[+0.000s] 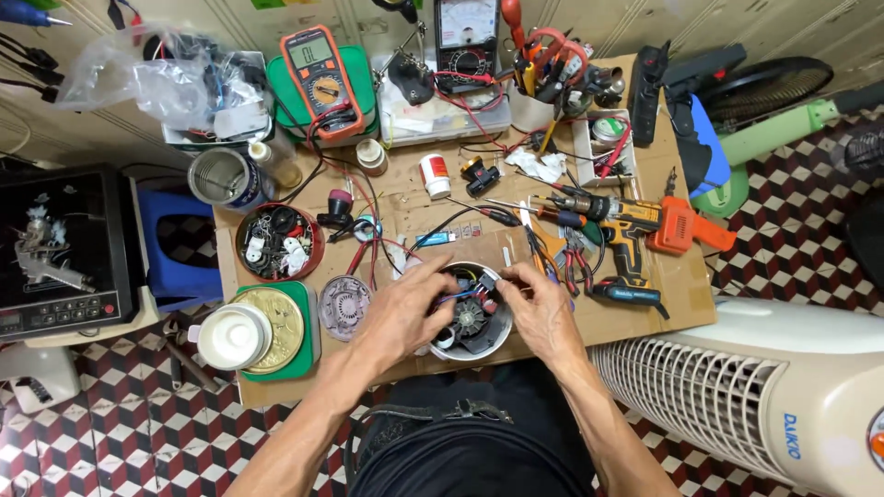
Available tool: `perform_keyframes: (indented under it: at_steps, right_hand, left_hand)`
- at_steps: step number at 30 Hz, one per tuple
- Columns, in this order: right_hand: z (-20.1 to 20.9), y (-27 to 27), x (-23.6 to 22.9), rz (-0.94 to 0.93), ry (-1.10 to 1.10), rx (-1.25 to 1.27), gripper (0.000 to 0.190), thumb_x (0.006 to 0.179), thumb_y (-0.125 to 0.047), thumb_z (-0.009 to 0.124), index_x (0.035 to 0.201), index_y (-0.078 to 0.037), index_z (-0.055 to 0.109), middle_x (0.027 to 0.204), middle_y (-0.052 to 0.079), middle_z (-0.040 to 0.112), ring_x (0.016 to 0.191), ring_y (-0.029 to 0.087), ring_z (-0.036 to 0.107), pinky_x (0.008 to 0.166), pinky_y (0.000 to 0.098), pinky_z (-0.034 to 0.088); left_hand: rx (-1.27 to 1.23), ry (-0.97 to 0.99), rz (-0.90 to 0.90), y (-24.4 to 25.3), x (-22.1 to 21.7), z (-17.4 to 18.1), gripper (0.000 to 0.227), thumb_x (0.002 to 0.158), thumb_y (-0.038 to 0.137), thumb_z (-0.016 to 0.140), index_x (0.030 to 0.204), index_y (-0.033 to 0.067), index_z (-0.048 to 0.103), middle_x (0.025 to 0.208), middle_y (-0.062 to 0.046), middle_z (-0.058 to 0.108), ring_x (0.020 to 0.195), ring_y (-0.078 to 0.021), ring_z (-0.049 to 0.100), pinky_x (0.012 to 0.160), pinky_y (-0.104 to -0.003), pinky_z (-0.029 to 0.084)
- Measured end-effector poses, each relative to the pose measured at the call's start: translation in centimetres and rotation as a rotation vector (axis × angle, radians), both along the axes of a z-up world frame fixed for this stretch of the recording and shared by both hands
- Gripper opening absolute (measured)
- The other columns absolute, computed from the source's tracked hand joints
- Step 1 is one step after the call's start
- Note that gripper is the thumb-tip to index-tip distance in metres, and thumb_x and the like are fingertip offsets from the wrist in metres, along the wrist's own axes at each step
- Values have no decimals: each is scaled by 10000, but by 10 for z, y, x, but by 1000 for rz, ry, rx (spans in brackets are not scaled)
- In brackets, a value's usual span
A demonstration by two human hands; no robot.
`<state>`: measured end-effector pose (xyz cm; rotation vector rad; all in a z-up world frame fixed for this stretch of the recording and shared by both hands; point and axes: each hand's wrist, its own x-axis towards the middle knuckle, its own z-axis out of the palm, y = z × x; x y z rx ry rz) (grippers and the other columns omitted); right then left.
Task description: Repairing and troubleshooting the internal electronics and wiring of a white soy milk maker.
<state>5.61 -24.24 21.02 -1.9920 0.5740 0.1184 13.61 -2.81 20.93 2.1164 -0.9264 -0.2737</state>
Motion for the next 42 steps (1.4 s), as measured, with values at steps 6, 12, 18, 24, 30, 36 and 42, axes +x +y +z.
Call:
perform_keyframes:
  at_steps: [6, 12, 18, 24, 30, 36, 42]
  right_hand:
    - [-2, 7, -4, -62, -59, 31, 218, 945, -189, 672, 1088, -33, 726, 838, 61, 748, 721, 117, 657, 645, 286, 541]
    - [4, 13, -2, -51, -125, -85, 203, 942, -168, 665, 1061, -15, 727, 905, 85, 746, 730, 139, 680, 645, 288, 542]
    - [26, 20, 0, -41, -78, -86, 226, 945, -157, 642, 1108, -12, 699, 1006, 104, 734, 818, 207, 745, 713, 343, 570]
    - [22, 21, -12, 193, -374, -359, 271, 917, -113, 672, 1162, -1, 699, 1347, 191, 618, 1270, 346, 564, 1060, 434, 443]
    - [2, 22, -4, 275, -382, -400, 233, 904, -143, 698, 1091, -4, 697, 1403, 203, 575, 1344, 381, 509, 1097, 437, 420]
    - [5, 19, 7, 268, -337, -313, 149, 941, -121, 645, 1028, -1, 664, 1421, 181, 585, 1311, 355, 557, 1087, 424, 449]
    - [12, 3, 15, 462, -303, -399, 185, 909, -120, 667, 1050, -1, 661, 1414, 182, 576, 1298, 366, 540, 1071, 444, 441]
  left_hand:
    - [21, -161, -92, -3, 5, -4, 272, 847, 143, 734, 1118, 116, 743, 1365, -157, 624, 1197, -344, 630, 957, -423, 542]
    - [153, -367, -209, -14, 13, 10, 243, 782, 63, 697, 1019, 93, 742, 1333, -144, 662, 1201, -324, 650, 952, -469, 534]
    - [61, 108, -100, -6, 30, 2, 165, 949, 128, 653, 1058, 8, 685, 1298, -181, 673, 1071, -373, 680, 903, -425, 560]
    - [-39, 56, -89, -4, 26, 5, 180, 905, 131, 690, 1050, 35, 733, 1367, -208, 631, 1144, -391, 647, 934, -434, 526]
    - [-95, 64, -70, 3, 23, -6, 218, 928, 151, 696, 1096, 14, 715, 1348, -203, 634, 1188, -389, 642, 964, -419, 535]
    - [-95, 169, -11, 9, 19, -4, 211, 934, 144, 681, 1085, 0, 713, 1206, -186, 701, 1051, -383, 694, 879, -433, 561]
    - [-59, 257, 17, 8, 19, 4, 198, 940, 165, 678, 1045, 1, 715, 1187, -175, 708, 995, -365, 715, 833, -430, 559]
